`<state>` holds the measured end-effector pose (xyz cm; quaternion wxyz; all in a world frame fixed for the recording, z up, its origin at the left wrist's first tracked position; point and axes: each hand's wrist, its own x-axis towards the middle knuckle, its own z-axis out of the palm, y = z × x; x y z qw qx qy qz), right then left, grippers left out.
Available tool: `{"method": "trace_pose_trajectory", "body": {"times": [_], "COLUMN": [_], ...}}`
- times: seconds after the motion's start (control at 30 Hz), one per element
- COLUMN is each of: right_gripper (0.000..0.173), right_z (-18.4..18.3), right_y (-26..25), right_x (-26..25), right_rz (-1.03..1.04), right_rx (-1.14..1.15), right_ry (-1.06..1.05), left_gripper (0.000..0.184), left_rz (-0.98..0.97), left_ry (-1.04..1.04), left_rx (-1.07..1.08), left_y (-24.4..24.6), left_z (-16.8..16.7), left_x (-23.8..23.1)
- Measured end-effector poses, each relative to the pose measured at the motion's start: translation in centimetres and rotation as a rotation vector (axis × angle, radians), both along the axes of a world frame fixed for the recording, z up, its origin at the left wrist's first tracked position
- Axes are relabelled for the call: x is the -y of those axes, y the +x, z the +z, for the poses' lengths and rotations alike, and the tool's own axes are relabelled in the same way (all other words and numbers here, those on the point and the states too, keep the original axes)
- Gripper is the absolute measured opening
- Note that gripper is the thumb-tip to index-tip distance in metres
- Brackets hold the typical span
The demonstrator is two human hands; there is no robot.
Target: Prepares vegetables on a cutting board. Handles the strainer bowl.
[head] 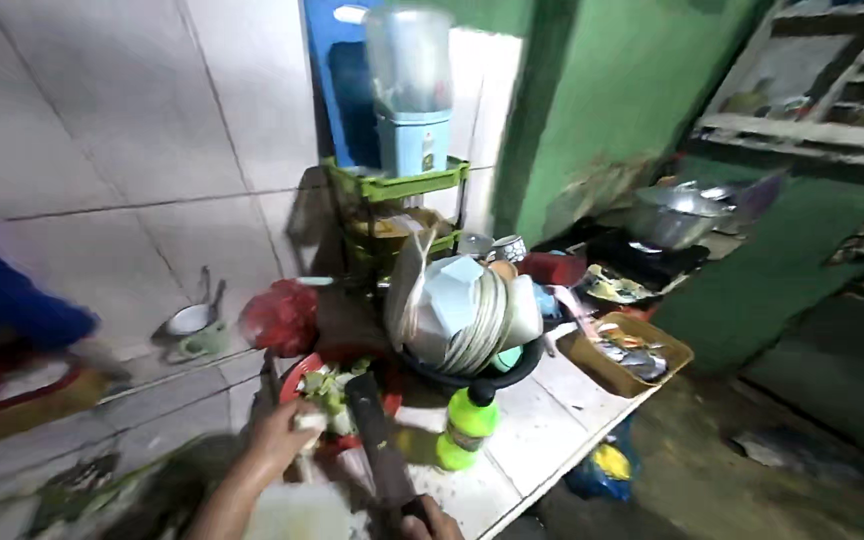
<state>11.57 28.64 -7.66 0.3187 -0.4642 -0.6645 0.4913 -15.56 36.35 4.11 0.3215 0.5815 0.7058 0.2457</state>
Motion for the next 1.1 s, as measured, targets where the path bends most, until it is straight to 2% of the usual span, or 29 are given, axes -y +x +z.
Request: {"method": "trace_pose_trajectory", "body": {"times": [0.1,0.13,0.2,0.27,0.37,0.47,0.57,0.77,0.97,1.1], "right_gripper": [0.044,0.045,0.047,0.049,0.052,0.051,0.056,0.053,0.054,0.054], "right_z": [0.1,-0.1,0.0,-0.5,-1.1,-1.1,-1.2,-1.1,-1.4,-1.4], "right_y": [-0.2,-0.3,-0.4,-0.3,-0.3,-0.2,-0.1,0.0,0.1,0.0], "right_x": [0.5,0.4,0.1,0.1,0.0,-0.1,-0.2,-0.3,-0.3,-0.3], "right_rz": [-0.026,-0.030,-0.026,-0.016,0.001,0.013,0.019,0.016,0.003,0.006], "right_rx": [0.032,0.037,0.047,0.045,0.043,0.025,0.028,0.025,0.032,0.015], "right_ry": [0.013,0.034,0.027,0.031,0.040,0.027,0.024,0.036,0.051,0.050], "left_gripper": [0.047,0.052,0.051,0.046,0.044,0.064,0.075,0.049,0.038,0.033], "left_rz": [0.090,0.088,0.065,0.017,-0.138,-0.243,-0.244,-0.227,-0.343,-0.221], "left_ry": [0.083,0.097,0.121,0.093,-0.124,-0.322,-0.407,-0.406,-0.377,-0.362], "left_rx": [0.057,0.063,0.027,-0.070,-0.164,-0.288,-0.396,-0.305,-0.226,0.049], "left_y": [0.5,0.2,-1.0,-2.0,-3.1,-2.9,-1.4,-0.9,-1.7,-2.7], "left_z": [1.5,1.5,1.0,1.0,0.5,-2.6,-4.0,-4.5,-4.8,-4.6], "left_x": [-3.1,-3.5,-3.0,0.1,6.6,11.7,13.6,13.1,11.9,10.8]}}
